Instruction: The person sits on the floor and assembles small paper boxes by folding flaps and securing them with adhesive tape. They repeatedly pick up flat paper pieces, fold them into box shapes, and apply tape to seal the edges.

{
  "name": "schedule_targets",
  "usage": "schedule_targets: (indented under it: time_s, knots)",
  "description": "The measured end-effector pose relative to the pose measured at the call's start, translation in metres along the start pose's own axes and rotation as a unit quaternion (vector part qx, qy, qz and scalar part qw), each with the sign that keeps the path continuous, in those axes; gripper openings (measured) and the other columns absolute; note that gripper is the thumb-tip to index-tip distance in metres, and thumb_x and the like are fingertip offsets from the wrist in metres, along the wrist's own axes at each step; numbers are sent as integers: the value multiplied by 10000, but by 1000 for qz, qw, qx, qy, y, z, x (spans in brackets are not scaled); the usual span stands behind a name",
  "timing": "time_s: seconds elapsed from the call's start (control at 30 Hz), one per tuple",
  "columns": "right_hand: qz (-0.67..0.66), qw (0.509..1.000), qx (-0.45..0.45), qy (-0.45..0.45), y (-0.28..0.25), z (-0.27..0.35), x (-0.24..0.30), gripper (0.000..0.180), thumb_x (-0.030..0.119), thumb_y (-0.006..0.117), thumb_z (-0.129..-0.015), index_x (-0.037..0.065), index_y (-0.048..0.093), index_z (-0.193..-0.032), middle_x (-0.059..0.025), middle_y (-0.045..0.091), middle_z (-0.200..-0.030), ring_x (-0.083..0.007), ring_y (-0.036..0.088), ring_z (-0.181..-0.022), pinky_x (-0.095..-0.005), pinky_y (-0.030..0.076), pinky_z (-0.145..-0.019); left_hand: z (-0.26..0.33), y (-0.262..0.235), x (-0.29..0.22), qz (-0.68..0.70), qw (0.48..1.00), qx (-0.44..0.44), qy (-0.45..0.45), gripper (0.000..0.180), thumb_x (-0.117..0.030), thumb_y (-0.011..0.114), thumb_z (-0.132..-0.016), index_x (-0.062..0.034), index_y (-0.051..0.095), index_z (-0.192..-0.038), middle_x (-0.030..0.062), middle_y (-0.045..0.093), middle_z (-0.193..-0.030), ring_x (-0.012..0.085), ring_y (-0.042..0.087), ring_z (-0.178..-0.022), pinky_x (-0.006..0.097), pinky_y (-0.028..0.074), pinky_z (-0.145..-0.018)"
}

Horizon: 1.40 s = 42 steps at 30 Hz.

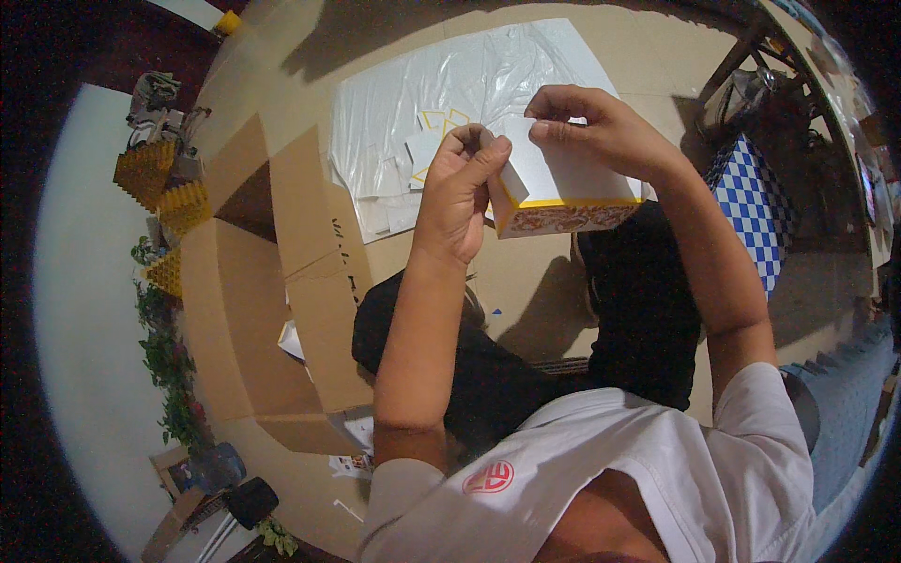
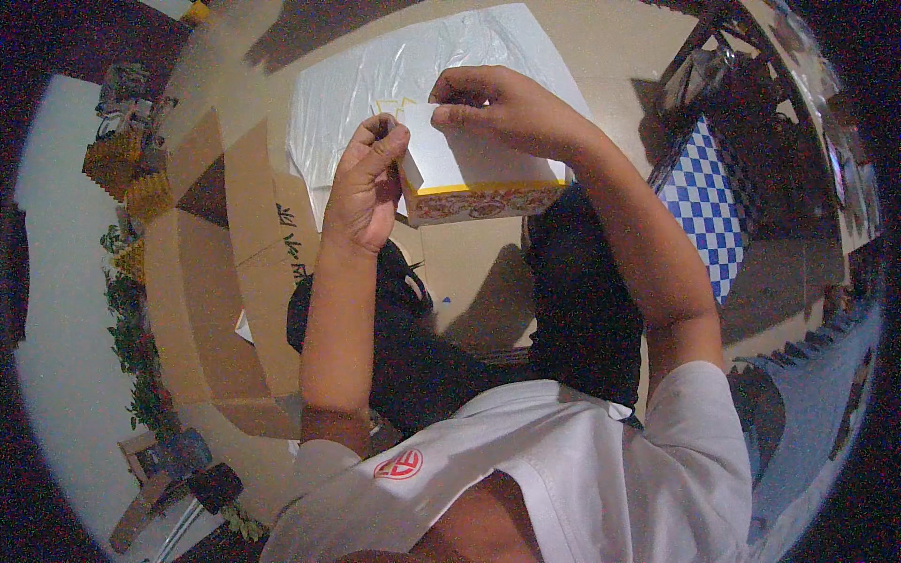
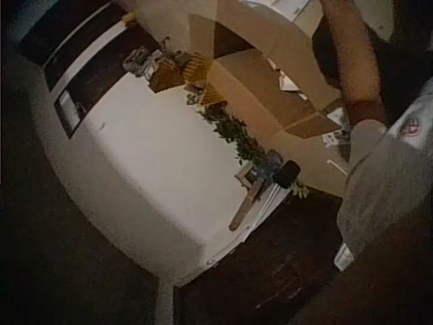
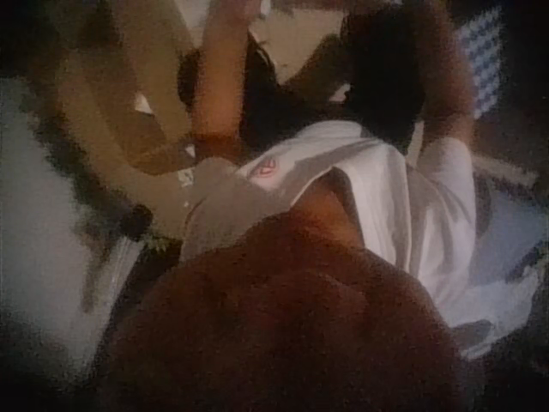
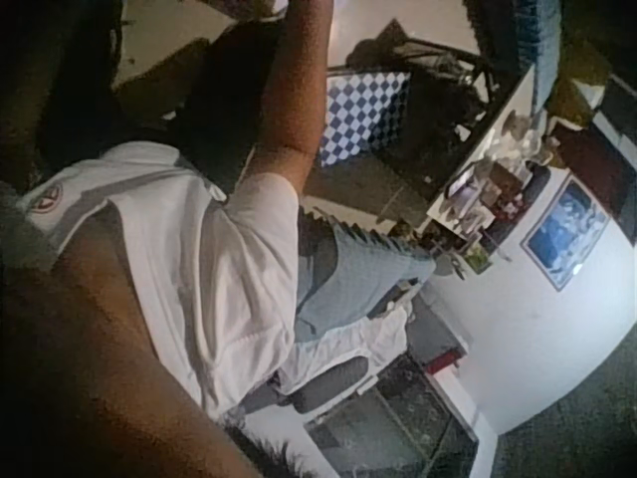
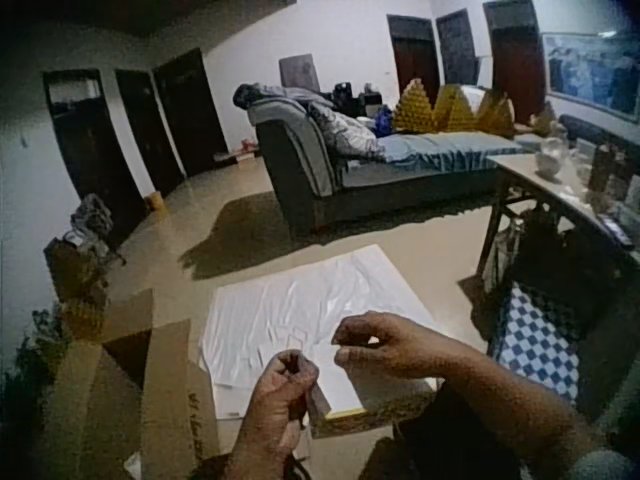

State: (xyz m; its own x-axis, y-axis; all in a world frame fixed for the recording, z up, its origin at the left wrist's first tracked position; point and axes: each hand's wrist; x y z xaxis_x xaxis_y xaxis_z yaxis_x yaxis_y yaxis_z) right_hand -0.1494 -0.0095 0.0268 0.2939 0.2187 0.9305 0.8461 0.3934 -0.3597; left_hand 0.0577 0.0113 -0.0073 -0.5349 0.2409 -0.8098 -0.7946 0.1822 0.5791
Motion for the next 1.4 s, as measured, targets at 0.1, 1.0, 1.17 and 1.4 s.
schedule_targets:
  time_s: [0.1,1.0,1.17,1.4]
  knots:
    - [-22,999,-26,0,0,5,-4,285,271,672,-874,51,610,-1045,-28,607,-972,-117,557,-947,-280,461,-854,0,-1,1,14,999,-35,-20,248,-134,664,-863,-77,542,-1071,27,610,-973,149,582,-936,321,444,-869]
    - [46,992,-71,-89,1,31,4,242,148,706,-830,30,609,-1018,-67,541,-1096,-202,536,-1041,-348,471,-891,-2,17,14,-200,977,-62,46,313,-156,699,-844,3,541,-1062,79,602,-944,113,543,-870,276,444,-784]
    - [13,998,31,-56,0,25,-5,305,209,683,-861,34,577,-1087,-67,524,-1082,-181,525,-1073,-335,475,-927,-10,4,20,-371,914,-120,113,233,-150,670,-846,10,570,-981,77,613,-938,135,558,-860,297,453,-767]
    - [-29,997,-1,-70,9,11,-20,357,183,699,-843,51,547,-1138,-49,531,-1026,-147,526,-1013,-331,467,-947,-7,13,23,-355,929,-55,83,217,-228,556,-958,-31,567,-1047,38,587,-948,97,516,-886,242,421,-792]
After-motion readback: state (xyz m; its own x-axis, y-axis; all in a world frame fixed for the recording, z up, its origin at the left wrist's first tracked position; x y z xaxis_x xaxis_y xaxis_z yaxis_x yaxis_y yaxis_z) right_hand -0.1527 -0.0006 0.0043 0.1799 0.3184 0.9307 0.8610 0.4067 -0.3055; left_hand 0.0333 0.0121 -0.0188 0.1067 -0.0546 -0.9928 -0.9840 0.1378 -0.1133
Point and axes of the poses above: each hand's wrist, its own z-axis away from the middle knuckle, its own y-axis out of the palm, x = y × z
